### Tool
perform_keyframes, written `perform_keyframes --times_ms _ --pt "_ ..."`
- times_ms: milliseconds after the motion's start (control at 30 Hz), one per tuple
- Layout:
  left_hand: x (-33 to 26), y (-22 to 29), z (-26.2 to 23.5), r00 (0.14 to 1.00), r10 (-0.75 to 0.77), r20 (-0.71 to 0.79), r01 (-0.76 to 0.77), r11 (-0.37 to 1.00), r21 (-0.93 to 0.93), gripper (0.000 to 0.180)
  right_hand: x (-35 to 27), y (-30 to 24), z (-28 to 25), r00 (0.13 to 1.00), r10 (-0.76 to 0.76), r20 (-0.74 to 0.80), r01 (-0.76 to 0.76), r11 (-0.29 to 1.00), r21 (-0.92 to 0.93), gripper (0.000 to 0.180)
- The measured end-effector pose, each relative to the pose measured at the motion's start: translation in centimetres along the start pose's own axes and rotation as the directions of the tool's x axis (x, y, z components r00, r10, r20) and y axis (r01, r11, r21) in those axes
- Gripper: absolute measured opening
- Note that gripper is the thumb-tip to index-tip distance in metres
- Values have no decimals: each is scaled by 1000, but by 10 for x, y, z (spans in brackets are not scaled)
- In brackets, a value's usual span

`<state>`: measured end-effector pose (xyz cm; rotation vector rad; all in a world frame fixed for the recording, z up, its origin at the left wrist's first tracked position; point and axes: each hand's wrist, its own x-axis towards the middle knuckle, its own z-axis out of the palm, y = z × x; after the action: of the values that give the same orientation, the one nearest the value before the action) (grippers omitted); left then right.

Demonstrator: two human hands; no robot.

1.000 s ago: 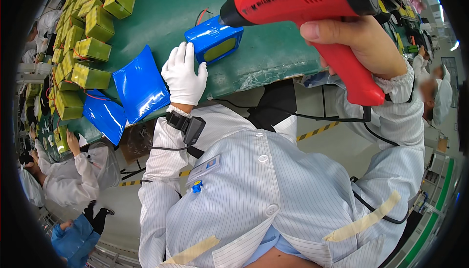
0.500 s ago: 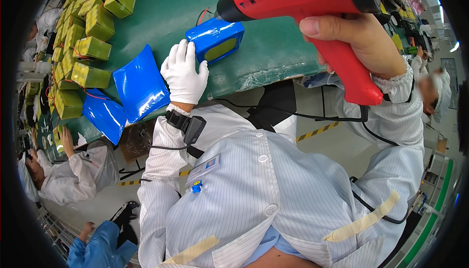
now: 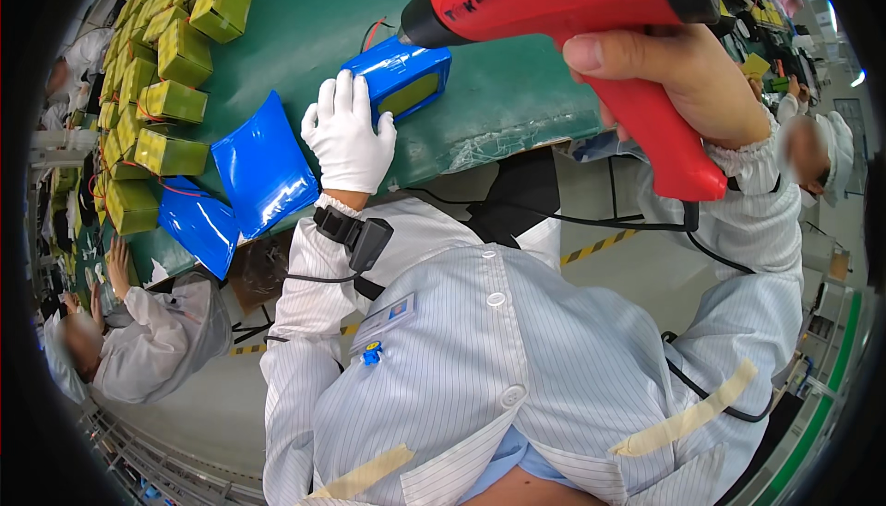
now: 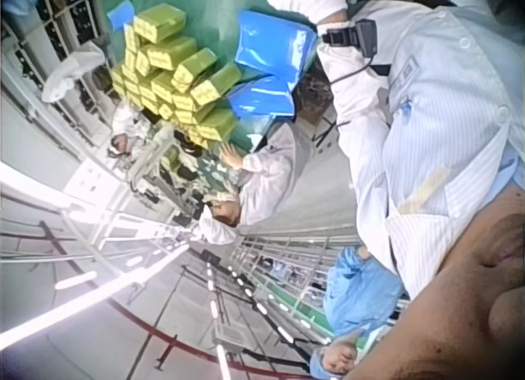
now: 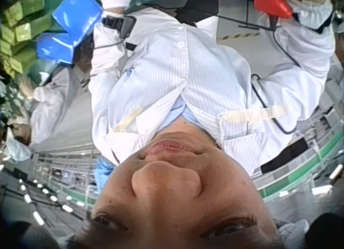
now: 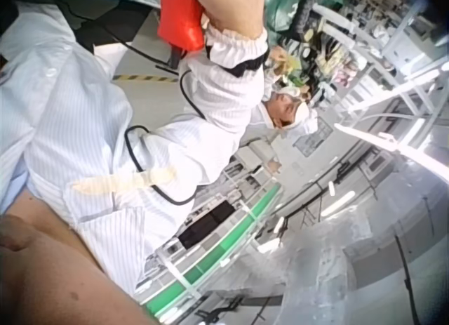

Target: Applying heat with a heat gun to shrink blue plastic casing around battery packs on a production line.

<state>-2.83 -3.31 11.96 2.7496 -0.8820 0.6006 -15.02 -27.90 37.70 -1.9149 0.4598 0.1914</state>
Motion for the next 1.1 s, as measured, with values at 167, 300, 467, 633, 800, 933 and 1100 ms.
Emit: perform_keyframes --times_ms 167,300,467,633,800,933,1100 --pt "-7 -3 4 998 16 -66 -17 1000 -17 58 3 1 -1 1000 -29 7 29 1000 4 49" --pt "-6 -3 1 999 13 -48 -13 1000 -14 57 5 1 -1 1000 -24 -2 24 1000 -12 50" --pt "-3 -2 1 1000 15 -27 -15 1000 0 60 7 5 -6 998 -57 8 57 998 -10 50" --pt "12 7 -4 997 46 56 -48 998 28 66 4 7 -7 999 -28 -38 29 999 18 51" --pt "33 22 8 995 68 76 -63 996 -68 78 2 11 -15 997 0 -72 3 999 37 49" --pt "53 42 14 989 44 138 -23 989 -147 86 0 15 -24 997 11 -74 -8 1000 29 48" --pt "56 61 24 992 124 20 -118 979 -169 84 1 16 -25 988 -51 -144 59 997 52 47"
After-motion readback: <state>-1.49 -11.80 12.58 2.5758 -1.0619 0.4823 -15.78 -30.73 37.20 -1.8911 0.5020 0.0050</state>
